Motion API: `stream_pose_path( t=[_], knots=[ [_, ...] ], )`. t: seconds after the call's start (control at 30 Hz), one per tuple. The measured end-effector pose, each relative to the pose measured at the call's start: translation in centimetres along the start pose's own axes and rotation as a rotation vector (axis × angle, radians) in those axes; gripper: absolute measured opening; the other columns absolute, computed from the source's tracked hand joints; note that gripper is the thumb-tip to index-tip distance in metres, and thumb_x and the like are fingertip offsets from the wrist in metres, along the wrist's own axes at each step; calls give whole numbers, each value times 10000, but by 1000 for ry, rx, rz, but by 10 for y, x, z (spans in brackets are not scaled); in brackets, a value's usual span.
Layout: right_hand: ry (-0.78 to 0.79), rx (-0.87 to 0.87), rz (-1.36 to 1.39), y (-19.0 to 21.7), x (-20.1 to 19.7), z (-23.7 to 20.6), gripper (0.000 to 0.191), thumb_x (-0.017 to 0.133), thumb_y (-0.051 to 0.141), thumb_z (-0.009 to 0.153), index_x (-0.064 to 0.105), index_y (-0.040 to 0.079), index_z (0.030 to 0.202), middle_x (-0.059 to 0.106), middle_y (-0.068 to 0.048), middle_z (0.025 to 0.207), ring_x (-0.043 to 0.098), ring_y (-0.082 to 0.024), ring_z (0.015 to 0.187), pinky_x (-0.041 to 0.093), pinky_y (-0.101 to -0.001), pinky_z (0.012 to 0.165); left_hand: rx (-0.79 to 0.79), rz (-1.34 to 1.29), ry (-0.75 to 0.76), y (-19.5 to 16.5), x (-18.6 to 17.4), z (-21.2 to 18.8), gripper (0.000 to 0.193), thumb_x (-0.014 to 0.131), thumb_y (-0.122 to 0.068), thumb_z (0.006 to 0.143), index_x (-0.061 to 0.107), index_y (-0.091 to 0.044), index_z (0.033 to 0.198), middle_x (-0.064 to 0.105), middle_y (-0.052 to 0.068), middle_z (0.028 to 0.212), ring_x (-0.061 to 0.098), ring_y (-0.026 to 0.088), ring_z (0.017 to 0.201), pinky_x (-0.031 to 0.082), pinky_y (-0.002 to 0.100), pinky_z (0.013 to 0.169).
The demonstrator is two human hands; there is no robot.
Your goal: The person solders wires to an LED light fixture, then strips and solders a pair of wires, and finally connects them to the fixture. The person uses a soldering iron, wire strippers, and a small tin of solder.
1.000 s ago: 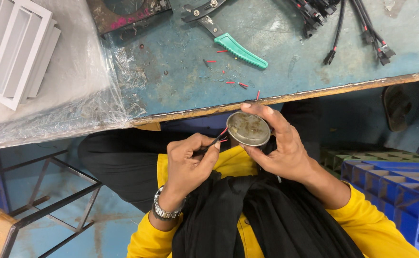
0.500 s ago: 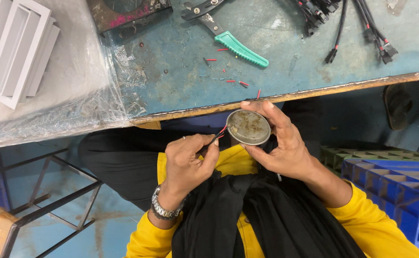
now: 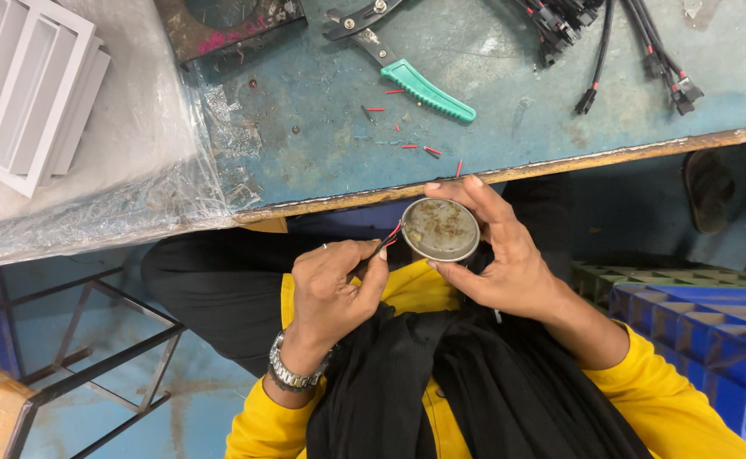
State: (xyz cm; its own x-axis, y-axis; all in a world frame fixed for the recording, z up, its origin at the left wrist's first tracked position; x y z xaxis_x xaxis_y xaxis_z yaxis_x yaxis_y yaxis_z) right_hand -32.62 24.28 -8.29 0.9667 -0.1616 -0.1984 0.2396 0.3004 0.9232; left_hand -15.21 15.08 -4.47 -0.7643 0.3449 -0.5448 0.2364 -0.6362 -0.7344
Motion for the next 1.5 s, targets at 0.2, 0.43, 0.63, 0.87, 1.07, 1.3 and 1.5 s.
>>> stream_pose_path(
  t=[0.2,0.43,0.63,0.87,1.07,1.3,1.5],
  knots=[
    [33,34,69,-2,2,-2,1070,735,-94,862,111,246,1663,468,-171,1574,461,-290,1507,439,-430,1239,-1,-8,2,1,0,0,69,759,-20,851,711,2,894,701,94,739,661,209,589,497,297,564],
    [59,27,79,-5,3,-3,1080,723,-99,866,98,261,1669,477,-165,1574,459,-285,1511,429,-419,1241,-6,-11,4,2,0,-1,65,757,-25,856,717,2,899,698,86,726,664,196,584,497,287,559],
    [70,-4,-1,-4,3,-1,1075,737,-72,855,102,251,1661,517,-172,1538,564,-290,1422,482,-397,1176,-12,-15,17,4,0,-1,60,758,-28,856,721,1,893,692,79,704,647,185,560,482,284,543],
    [90,-25,-82,1,5,1,1045,755,-50,846,134,218,1643,561,-146,1520,642,-305,1356,545,-387,1119,-14,-19,10,3,1,-1,62,754,-25,857,718,1,901,693,83,716,641,191,566,478,289,550],
    [100,-40,-121,4,6,3,1031,766,-42,819,167,186,1626,563,-152,1508,629,-328,1360,536,-401,1122,-26,-12,9,3,0,-1,69,760,-24,846,719,2,895,677,80,694,631,192,555,471,292,542],
    [74,-32,-119,2,3,4,1030,761,-32,841,140,189,1634,563,-151,1514,630,-321,1360,530,-394,1123,-27,-73,-1,2,-3,-2,61,744,-27,874,713,-5,921,676,72,727,635,163,594,469,267,568],
    [10,-43,-167,9,-4,5,1060,775,-37,831,133,209,1637,556,-173,1496,594,-329,1387,504,-427,1147,-299,-224,-5,13,-1,-8,69,741,-39,895,701,13,874,617,-29,613,456,-17,484,326,201,447]
  ],
)
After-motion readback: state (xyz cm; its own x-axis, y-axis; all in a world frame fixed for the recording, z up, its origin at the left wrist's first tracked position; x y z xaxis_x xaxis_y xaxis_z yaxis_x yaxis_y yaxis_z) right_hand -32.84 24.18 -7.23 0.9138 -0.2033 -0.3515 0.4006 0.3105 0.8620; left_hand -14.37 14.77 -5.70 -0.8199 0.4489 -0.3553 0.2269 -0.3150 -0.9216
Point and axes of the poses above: each hand's wrist, its own z-axis towards the middle knuckle, its own x-axis out of the palm, y = z × x, the point moved 7 cm from there along z, towards the middle knuckle
